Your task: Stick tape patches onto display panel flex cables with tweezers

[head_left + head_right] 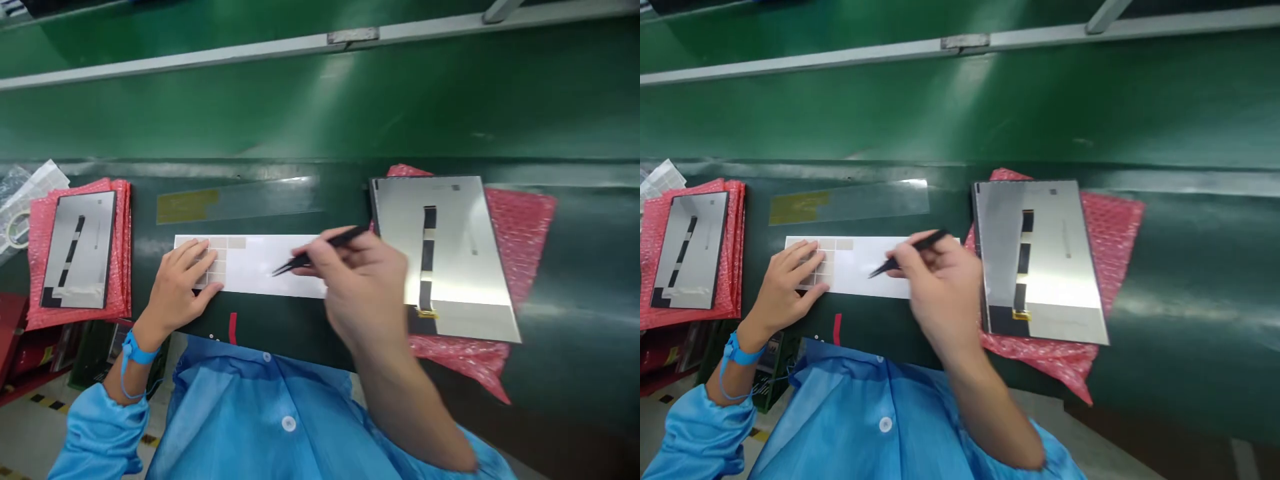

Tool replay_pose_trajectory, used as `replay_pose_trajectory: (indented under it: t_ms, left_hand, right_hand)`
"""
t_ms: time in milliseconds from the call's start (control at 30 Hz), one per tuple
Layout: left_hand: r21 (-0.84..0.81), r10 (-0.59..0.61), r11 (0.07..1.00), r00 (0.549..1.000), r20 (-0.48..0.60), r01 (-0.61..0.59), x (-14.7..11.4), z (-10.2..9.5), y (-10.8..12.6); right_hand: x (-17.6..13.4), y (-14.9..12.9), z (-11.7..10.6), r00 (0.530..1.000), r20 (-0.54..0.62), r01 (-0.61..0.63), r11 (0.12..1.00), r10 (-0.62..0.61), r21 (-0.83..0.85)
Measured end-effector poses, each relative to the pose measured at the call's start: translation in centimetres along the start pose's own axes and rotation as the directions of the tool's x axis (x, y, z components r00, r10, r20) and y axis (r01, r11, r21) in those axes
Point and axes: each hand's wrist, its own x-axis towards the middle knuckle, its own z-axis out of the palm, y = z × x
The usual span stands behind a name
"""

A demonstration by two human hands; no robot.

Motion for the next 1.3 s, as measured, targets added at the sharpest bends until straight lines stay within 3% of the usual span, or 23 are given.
replay_pose_trajectory:
  t_ms: [100,200,333,600,933,1300]
  left_hand:
    - [-0.024,-0.009,1.0,1.0,0.001,0.009,-0.1,0.5,0.2]
    - [-0.059,0.005,0.998,1.0,0.013,-0.005,-0.1,0.6,0.4]
    - [-0.076,0.027,0.997,0.999,0.028,-0.025,-0.1,0.7,0.2]
    - [-0.075,0.04,0.996,0.999,0.031,-0.038,0.0,0.8,0.3]
    - [-0.076,0.045,0.996,0.999,0.03,-0.042,0.0,0.8,0.3]
    - [-0.072,0.047,0.996,0.999,0.02,-0.046,0.1,0.8,0.2]
  right_hand:
    - [0.2,2.2,4.1,0.993,0.121,0.002,1.0,0.001,-0.028]
    - [0.5,3.7,5.6,0.987,0.159,0.001,0.998,0.01,-0.069]
    - [0.3,3.9,5.6,0.973,0.224,-0.026,0.992,0.055,-0.127]
    - [0.2,3.5,5.5,0.977,0.203,-0.027,0.98,0.068,-0.197]
    - [1.5,3.4,5.9,0.945,0.284,-0.089,0.964,0.161,-0.249]
    - [1.2,3.5,6.7,0.925,0.352,-0.064,0.972,0.143,-0.226]
